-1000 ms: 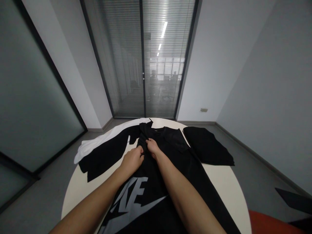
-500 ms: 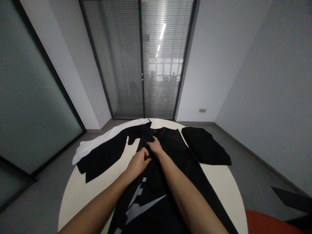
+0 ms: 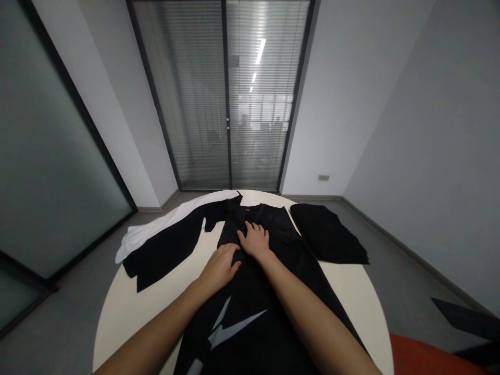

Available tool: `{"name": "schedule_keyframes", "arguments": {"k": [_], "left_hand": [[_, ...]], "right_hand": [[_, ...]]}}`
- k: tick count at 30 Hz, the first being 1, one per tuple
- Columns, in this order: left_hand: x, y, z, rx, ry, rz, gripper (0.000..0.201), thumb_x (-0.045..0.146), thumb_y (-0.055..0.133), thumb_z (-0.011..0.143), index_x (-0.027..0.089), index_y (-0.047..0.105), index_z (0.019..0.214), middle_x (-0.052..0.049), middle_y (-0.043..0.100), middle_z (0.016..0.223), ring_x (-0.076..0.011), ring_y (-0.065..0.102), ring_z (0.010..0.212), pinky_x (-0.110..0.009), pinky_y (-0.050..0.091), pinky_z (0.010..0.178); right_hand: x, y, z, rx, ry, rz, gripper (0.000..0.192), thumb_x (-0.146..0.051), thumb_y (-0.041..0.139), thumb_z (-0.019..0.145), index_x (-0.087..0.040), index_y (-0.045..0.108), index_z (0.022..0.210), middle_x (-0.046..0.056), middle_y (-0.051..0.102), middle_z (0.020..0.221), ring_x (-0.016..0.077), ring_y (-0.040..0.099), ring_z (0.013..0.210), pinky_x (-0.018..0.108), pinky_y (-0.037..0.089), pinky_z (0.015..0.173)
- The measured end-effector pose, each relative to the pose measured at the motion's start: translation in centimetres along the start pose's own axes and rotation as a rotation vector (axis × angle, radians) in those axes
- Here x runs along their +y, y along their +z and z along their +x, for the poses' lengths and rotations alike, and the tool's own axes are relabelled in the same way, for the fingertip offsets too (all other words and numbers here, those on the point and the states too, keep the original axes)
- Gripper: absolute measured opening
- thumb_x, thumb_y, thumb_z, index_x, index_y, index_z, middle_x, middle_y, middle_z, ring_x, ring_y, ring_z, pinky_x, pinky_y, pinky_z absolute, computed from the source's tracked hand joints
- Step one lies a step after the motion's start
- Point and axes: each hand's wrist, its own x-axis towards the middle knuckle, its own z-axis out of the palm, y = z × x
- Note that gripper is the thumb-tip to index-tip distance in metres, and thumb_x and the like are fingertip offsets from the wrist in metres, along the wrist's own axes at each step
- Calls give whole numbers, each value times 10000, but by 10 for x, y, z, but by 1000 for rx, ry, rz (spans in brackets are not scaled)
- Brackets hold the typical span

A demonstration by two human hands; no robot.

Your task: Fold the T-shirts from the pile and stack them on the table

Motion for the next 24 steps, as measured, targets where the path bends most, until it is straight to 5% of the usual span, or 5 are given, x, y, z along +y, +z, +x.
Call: {"name": "schedule_keyframes", "arguments": {"k": [6,14,20,24], "left_hand": [[-5,15,-1,-96,45,161,527,303,419,999,99,419,1485,-170,372,1588,-305,327,1482,-484,292,1210],[-19,19,32,-123,50,211,552,326,374,1016,100,383,1520,-140,329,1613,-284,294,1499,-470,277,1222],[-37,24,50,-79,44,199,532,344,353,1024,146,394,1517,-113,324,1620,-257,275,1508,-467,250,1230],[-46,24,58,-64,37,181,521,341,366,1022,145,409,1503,-117,345,1611,-255,289,1503,-469,243,1230]], "right_hand": [[12,9,-6,-165,19,-112,710,-618,231,1004,-229,266,1597,60,132,1680,381,24,1534,638,-15,1181],[16,11,26,-148,60,-134,718,-614,210,1003,-220,245,1603,46,104,1684,386,-18,1534,649,-59,1173],[23,5,51,-112,21,46,709,-602,287,1003,-179,332,1570,81,242,1653,350,89,1536,592,24,1209],[23,-2,45,23,-63,82,525,-456,358,1024,-164,511,1433,119,462,1533,294,317,1466,516,174,1204]]}}
